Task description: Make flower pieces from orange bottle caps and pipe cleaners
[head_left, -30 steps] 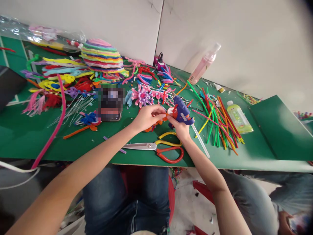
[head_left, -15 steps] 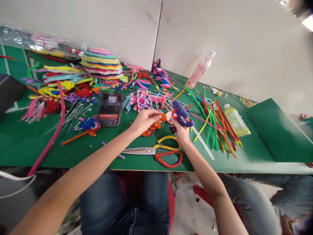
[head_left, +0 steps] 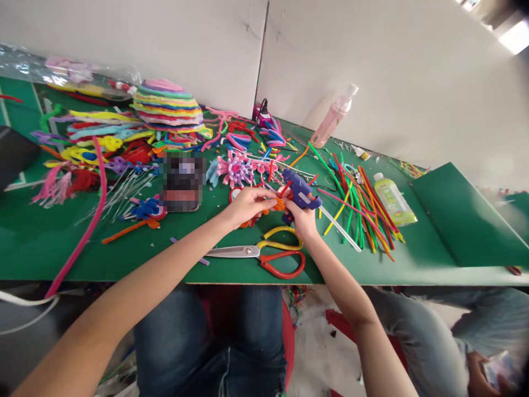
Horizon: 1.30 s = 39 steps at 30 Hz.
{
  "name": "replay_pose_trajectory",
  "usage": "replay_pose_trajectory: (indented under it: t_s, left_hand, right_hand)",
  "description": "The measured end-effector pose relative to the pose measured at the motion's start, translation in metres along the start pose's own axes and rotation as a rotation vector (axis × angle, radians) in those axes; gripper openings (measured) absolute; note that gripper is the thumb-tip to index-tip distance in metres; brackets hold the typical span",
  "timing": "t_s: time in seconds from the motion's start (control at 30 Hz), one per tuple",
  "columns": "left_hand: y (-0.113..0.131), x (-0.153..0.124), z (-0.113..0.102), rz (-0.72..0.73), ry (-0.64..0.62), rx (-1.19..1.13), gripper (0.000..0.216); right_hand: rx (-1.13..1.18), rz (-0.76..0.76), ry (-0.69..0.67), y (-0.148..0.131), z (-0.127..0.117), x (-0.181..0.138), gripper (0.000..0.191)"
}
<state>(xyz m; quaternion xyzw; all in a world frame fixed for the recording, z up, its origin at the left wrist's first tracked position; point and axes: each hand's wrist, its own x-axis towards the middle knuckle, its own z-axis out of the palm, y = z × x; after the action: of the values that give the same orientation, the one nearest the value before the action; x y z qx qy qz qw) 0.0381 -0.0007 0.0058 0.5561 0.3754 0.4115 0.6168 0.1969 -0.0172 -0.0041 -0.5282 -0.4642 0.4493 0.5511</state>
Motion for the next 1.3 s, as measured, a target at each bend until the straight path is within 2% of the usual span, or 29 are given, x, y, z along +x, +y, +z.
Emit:
replay_pose_trajectory:
  t_s: [0.1, 0.43, 0.57, 0.73, 0.87, 0.97, 1.03, 1.1, 1.13, 1.2, 1.3]
  left_hand:
    - [0.001, 0.000, 0.001, -0.013, -0.017, 0.034, 0.021]
    - [0.001, -0.004, 0.009, 0.147, -0.005, 0.221, 0.019]
    - [0.000, -0.005, 0.007, 0.131, 0.013, 0.249, 0.019]
    - [-0.002, -0.005, 0.007, 0.166, -0.006, 0.341, 0.018]
    - [0.000, -0.004, 0.009, 0.130, -0.034, 0.371, 0.016]
    - [0.015, -0.007, -0.010, 0.007, -0.145, 0.434, 0.014]
    - [0.030, -0.013, -0.034, -0.072, -0.292, 0.543, 0.014]
    - [0.043, -0.018, -0.060, -0.154, -0.369, 0.598, 0.021]
    - [0.048, -0.020, -0.070, -0.164, -0.377, 0.618, 0.023]
    - [0.052, -0.020, -0.081, -0.103, -0.309, 0.633, 0.024]
    - [0.046, -0.015, -0.069, 0.066, -0.169, 0.582, 0.024]
  right_hand:
    - [-0.017, -0.010, -0.005, 0.002, -0.001, 0.000, 0.021]
    - [0.056, -0.024, -0.057, -0.002, 0.000, 0.002, 0.027]
    - [0.124, -0.001, 0.076, -0.011, -0.006, 0.008, 0.026]
    - [0.333, -0.103, 0.318, -0.022, -0.026, 0.023, 0.025]
    - [0.366, -0.177, 0.437, -0.031, -0.038, 0.029, 0.025]
    - [0.338, -0.255, 0.494, -0.037, -0.043, 0.029, 0.025]
    - [0.314, -0.285, 0.518, -0.040, -0.046, 0.029, 0.026]
    - [0.303, -0.288, 0.525, -0.040, -0.048, 0.029, 0.027]
    - [0.306, -0.288, 0.521, -0.039, -0.048, 0.030, 0.027]
    - [0.311, -0.310, 0.513, -0.038, -0.048, 0.030, 0.027]
    - [0.258, -0.373, 0.501, -0.036, -0.048, 0.029, 0.026]
